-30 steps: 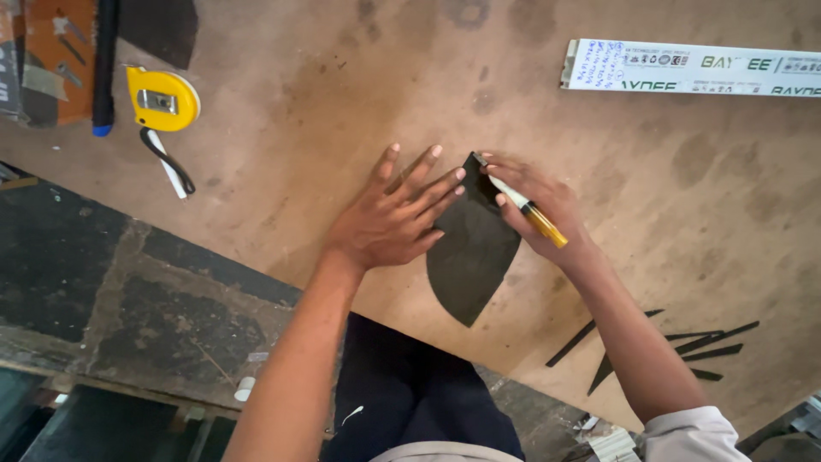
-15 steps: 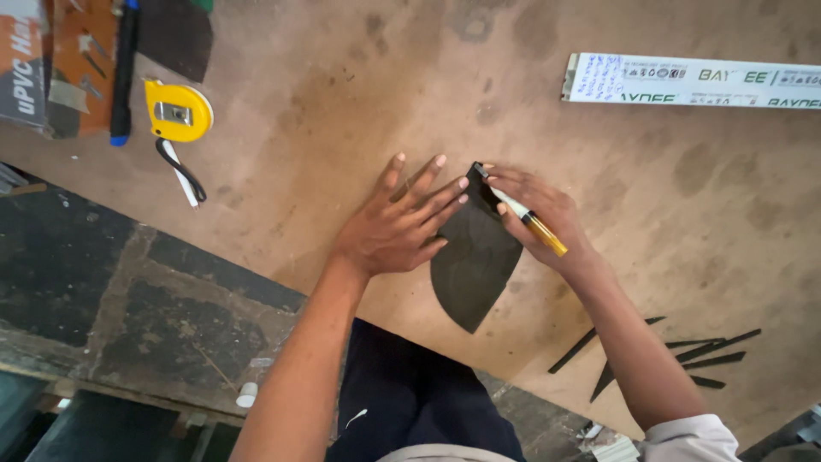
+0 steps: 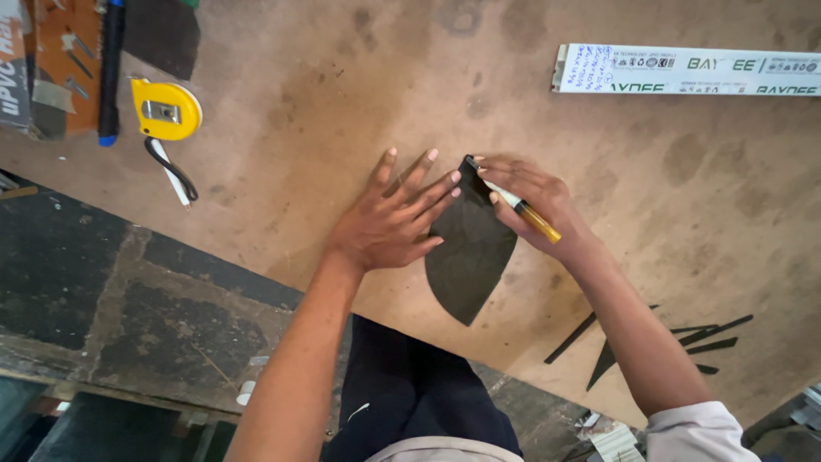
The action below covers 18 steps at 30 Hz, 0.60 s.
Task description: The person uses a utility knife to cut a black sheet of material on a workbench. They make several straight and curved cuts, separating strips and shaping the sheet into a curved piece. The cut pieces remain on the table.
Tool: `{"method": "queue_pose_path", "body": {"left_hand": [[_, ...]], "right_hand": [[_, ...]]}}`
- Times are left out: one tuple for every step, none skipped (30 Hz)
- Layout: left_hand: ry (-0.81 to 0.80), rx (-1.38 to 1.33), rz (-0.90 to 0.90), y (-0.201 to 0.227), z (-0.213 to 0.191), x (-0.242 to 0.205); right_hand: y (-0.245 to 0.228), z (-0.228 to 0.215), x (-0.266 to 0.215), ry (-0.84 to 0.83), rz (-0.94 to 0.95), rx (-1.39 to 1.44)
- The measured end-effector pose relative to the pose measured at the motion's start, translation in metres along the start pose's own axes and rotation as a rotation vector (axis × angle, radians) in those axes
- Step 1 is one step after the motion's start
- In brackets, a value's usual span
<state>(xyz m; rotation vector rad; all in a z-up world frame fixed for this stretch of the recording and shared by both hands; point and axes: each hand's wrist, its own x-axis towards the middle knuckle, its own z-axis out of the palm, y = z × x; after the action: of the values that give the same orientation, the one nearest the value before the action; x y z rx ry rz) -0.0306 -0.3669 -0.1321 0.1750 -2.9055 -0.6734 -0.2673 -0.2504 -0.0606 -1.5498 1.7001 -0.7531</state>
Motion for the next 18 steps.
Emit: {"method": "queue_pose_path", "body": {"left_hand": [[-0.001, 0.004, 0.003, -0.0002, 0.0005, 0.0002], [-0.001, 0.009, 0.005, -0.0002, 0.0007, 0.0003], [-0.003, 0.014, 0.009, -0.0002, 0.0002, 0.0001], [-0.010, 0.013, 0.004, -0.0003, -0.0004, -0.0002], [-0.017, 0.011, -0.001, -0.0004, -0.0011, 0.0000], [-0.023, 0.009, -0.005, -0.0003, -0.0017, 0.0003], [-0.023, 0.017, -0.002, -0.0001, -0.0021, 0.0007], [-0.023, 0.024, 0.000, -0.0003, -0.0024, 0.0008], [-0.025, 0.030, 0.003, 0.0003, -0.0025, 0.0005], [-0.027, 0.031, 0.001, 0.0011, -0.0025, 0.0004], [-0.030, 0.034, 0.000, 0.0009, -0.0030, 0.0000], [-0.033, 0.037, -0.001, 0.0012, -0.0034, -0.0002], [-0.029, 0.034, 0.000, 0.0005, -0.0040, 0.0003], [-0.026, 0.031, 0.001, 0.0000, -0.0045, 0.0010], [-0.023, 0.026, 0.002, 0.0001, -0.0048, 0.0016], [-0.020, 0.034, 0.005, 0.0001, -0.0051, 0.0021], [-0.017, 0.042, 0.005, 0.0004, -0.0052, 0.0026], [-0.013, 0.050, 0.005, 0.0003, -0.0052, 0.0031]], "right_hand": [[0.0001, -0.0002, 0.0000, 0.000, -0.003, 0.002], [0.0002, -0.0008, 0.0003, 0.000, -0.006, 0.004], [-0.0003, -0.0008, 0.0004, 0.003, -0.013, -0.004], [-0.0008, -0.0009, 0.0009, 0.006, -0.020, -0.012], [-0.0012, -0.0014, 0.0016, 0.008, -0.028, -0.021], [-0.0018, -0.0023, 0.0021, 0.003, -0.031, -0.006], [-0.0021, -0.0035, 0.0028, -0.004, -0.035, 0.009], [-0.0020, -0.0043, 0.0035, -0.010, -0.038, 0.023], [-0.0021, -0.0043, 0.0032, -0.009, -0.020, 0.028], [-0.0020, -0.0042, 0.0024, -0.007, -0.003, 0.033], [-0.0018, -0.0036, 0.0018, -0.004, 0.014, 0.039], [-0.0015, -0.0034, 0.0010, -0.008, -0.011, 0.026], [-0.0006, -0.0035, 0.0007, -0.009, -0.036, 0.012], [0.0003, -0.0039, 0.0003, -0.010, -0.061, -0.003], [0.0008, -0.0042, -0.0013, -0.017, -0.045, -0.018], [0.0012, -0.0045, -0.0029, -0.025, -0.029, -0.033], [0.0019, -0.0054, -0.0041, -0.034, -0.014, -0.048], [0.0030, -0.0060, -0.0051, -0.030, -0.026, -0.054]]}}
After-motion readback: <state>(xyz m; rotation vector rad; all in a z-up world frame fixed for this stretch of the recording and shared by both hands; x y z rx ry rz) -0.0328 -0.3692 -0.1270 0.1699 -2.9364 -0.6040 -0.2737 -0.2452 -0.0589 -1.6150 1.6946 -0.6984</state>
